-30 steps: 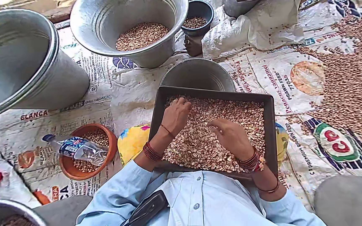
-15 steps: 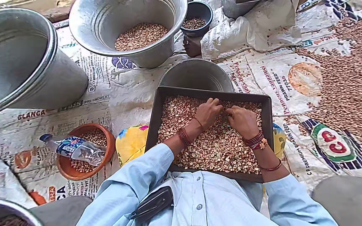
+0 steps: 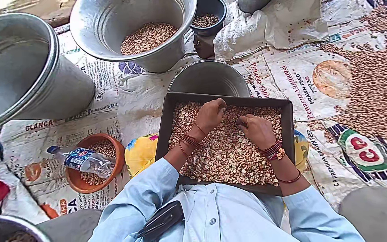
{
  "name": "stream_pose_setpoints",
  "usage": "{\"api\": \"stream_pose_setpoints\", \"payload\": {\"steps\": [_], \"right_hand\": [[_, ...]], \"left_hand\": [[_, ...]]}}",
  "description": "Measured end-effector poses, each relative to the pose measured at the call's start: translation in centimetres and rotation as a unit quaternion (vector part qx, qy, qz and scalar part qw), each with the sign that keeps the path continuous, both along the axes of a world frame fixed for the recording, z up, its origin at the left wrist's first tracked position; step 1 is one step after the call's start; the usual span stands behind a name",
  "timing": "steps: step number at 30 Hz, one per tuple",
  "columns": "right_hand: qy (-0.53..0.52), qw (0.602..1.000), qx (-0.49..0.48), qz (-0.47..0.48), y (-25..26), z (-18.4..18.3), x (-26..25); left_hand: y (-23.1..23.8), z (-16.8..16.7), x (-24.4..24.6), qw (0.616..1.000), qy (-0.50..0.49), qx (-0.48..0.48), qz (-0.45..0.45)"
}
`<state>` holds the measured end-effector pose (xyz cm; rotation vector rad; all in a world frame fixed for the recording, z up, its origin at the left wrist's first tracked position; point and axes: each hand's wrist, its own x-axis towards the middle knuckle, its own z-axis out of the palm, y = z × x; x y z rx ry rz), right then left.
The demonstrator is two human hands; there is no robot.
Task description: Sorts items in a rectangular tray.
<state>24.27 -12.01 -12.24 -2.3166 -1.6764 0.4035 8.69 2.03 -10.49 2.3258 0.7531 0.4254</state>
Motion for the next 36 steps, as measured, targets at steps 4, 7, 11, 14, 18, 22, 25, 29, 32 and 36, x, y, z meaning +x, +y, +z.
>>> {"api": "stream_pose_setpoints", "payload": {"steps": [4, 7, 11, 14, 18, 22, 25, 29, 32, 36], "right_hand": [[0.022, 1.000, -0.013, -0.012, 0.0, 0.2, -0.1], [0.038, 0.999, -0.014, -0.024, 0.0, 0.2, -0.1], [0.037, 0.999, -0.017, -0.030, 0.1, 0.1, -0.1], [0.033, 0.999, -0.008, -0.028, -0.1, -0.2, -0.2], [0.009, 1.000, -0.010, -0.012, -0.2, -0.1, -0.6], [0.031, 0.999, -0.001, -0.032, -0.4, -0.2, 0.0], [0.125, 0.983, 0.095, -0.098, -0.7, -0.1, 1.5], [0.211, 0.957, 0.139, -0.141, -0.2, 1.6, 2.5], [0.164, 0.976, 0.117, -0.083, 0.8, 2.6, 2.2], [0.053, 0.994, 0.100, 0.000, 3.1, 2.2, 1.4]], "left_hand": [[-0.5, -1.8, 1.5, 0.995, 0.062, 0.079, -0.025], [-0.6, -2.3, 1.6, 0.991, 0.078, 0.104, -0.032], [-0.3, -1.3, 0.7, 0.999, 0.030, 0.018, -0.019], [0.6, -1.9, 0.5, 0.993, -0.055, -0.105, 0.010], [-1.2, -0.8, 1.2, 0.996, 0.026, -0.075, -0.044], [-1.9, -2.5, 3.0, 0.983, 0.149, 0.002, -0.108], [-2.3, -2.6, 3.0, 0.978, 0.172, 0.021, -0.120], [-1.8, -2.3, 2.5, 0.987, 0.121, -0.072, -0.079], [-1.1, -2.2, 1.2, 0.970, 0.014, -0.239, -0.034], [-3.9, -0.9, 0.7, 0.908, 0.020, -0.407, -0.101]]}}
